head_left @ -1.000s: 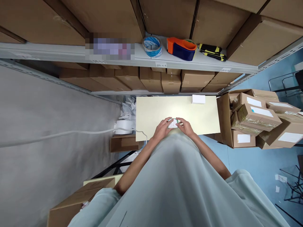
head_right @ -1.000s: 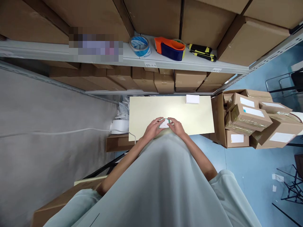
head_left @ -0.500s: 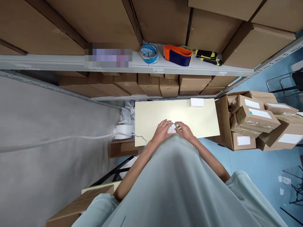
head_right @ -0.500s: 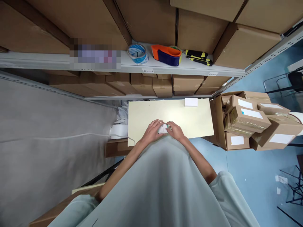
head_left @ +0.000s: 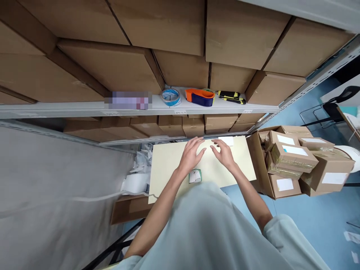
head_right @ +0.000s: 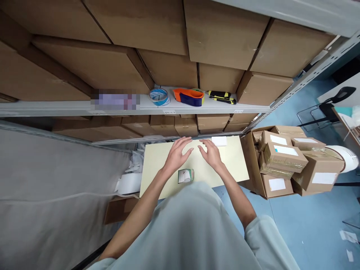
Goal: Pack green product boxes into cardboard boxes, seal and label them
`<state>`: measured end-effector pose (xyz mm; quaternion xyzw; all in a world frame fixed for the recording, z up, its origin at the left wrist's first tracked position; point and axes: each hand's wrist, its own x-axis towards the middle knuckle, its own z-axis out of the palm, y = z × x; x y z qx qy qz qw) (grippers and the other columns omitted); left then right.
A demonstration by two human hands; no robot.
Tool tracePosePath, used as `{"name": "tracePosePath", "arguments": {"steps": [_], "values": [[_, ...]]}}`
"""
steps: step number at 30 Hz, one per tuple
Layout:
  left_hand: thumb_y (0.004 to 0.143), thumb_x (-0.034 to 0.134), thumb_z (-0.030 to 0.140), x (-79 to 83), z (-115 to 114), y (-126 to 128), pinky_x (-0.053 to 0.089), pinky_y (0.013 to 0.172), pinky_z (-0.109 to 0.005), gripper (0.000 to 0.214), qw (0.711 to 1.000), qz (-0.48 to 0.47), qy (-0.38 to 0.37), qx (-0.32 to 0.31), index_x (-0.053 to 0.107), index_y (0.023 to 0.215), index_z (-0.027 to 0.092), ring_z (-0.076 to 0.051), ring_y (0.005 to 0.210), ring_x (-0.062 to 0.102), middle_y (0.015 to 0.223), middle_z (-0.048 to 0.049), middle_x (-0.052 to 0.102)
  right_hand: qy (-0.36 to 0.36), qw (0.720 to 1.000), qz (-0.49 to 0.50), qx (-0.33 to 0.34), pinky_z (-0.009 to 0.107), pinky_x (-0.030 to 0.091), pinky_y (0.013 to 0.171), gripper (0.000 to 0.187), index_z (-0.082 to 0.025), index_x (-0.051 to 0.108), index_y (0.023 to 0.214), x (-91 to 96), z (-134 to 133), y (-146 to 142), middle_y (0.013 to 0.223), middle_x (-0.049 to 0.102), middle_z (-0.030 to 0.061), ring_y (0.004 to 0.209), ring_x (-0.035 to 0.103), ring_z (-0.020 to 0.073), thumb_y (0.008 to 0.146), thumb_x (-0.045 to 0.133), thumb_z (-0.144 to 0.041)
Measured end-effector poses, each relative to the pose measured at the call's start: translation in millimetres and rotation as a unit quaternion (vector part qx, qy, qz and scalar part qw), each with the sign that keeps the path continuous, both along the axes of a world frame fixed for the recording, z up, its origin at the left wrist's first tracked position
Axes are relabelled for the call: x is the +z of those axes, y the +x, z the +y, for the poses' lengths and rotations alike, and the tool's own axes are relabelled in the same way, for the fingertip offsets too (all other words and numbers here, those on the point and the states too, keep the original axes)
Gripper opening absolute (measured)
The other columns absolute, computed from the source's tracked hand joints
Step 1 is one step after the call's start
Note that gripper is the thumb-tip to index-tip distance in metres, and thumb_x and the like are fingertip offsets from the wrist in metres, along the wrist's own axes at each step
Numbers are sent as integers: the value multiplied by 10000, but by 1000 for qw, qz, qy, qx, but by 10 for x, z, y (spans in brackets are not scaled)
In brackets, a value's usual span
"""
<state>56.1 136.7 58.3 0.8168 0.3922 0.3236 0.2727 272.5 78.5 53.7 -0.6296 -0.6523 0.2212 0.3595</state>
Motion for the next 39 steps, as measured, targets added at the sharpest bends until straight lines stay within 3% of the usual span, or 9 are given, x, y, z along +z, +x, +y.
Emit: {"name": "tracePosePath", "arguments": {"steps": [4,9,14,18,21,23,27,33,39], "values": [[1090,611,399,253,404,185,469,1295,-555,357,998,-26,34,42,707,1410,273,-323,1472,606,1512,-104,720,57,994,-93,9,534,561,1143,393,-225,683,1398,343,540,191,1322,758,158,1278,698,354,1153,512,-480],[1086,609,428,481,841,304,479,1274,-531,355,991,-58,68,94,721,1369,245,-321,1414,629,1474,-116,726,95,973,-209,31,654,437,1236,576,-107,536,1528,656,1688,253,1513,592,260,1458,540,424,1168,447,-548],[1087,614,453,591,995,332,483,1269,-515,360,986,-79,82,119,724,1349,231,-315,1395,640,1445,-122,727,12,963,-268,24,748,320,1279,681,28,550,1425,589,2656,102,1444,607,347,1472,530,468,1128,573,-584],[1086,623,435,569,908,251,509,1248,-507,339,984,-81,75,136,728,1338,234,-307,1368,661,1413,-117,740,-18,962,-273,11,711,369,1259,603,41,606,1323,500,2874,33,1292,700,325,1364,639,440,1091,693,-509],[1093,621,460,508,769,108,526,1237,-507,360,983,-95,57,147,723,1355,234,-305,1358,676,1404,-122,743,2,962,-272,10,689,414,1235,576,11,602,1329,509,2707,58,1282,703,310,1345,654,433,1112,652,-520],[1107,603,501,461,642,-22,554,1210,-489,408,979,-124,35,157,703,1388,223,-294,1348,690,1409,-134,735,47,964,-261,20,665,440,1226,580,-29,582,1373,531,2400,69,1314,690,296,1358,645,422,1148,548,-562],[1127,559,583,394,254,-291,628,1110,-418,476,953,-226,-29,198,672,1414,220,-252,1267,747,1403,-144,723,127,972,-188,62,614,540,1150,611,-171,609,1344,541,1362,-35,1257,711,201,1271,684,386,1135,419,-712],[1124,575,580,423,-572,-539,653,1098,-411,459,949,-241,-73,190,676,1452,275,-257,1322,730,1465,-132,683,101,985,-127,61,553,607,1033,412,-246,668,1109,402,-155,-395,1018,747,122,1046,722,349,1071,643,-656],[1119,608,531,389,-1049,-711,695,983,-371,452,953,-234,-93,170,662,1489,277,-227,1186,779,1467,-131,674,94,981,-150,77,553,602,1047,330,-248,684,1146,254,-745,-529,1029,777,122,1063,742,346,1081,676,-571]]}}
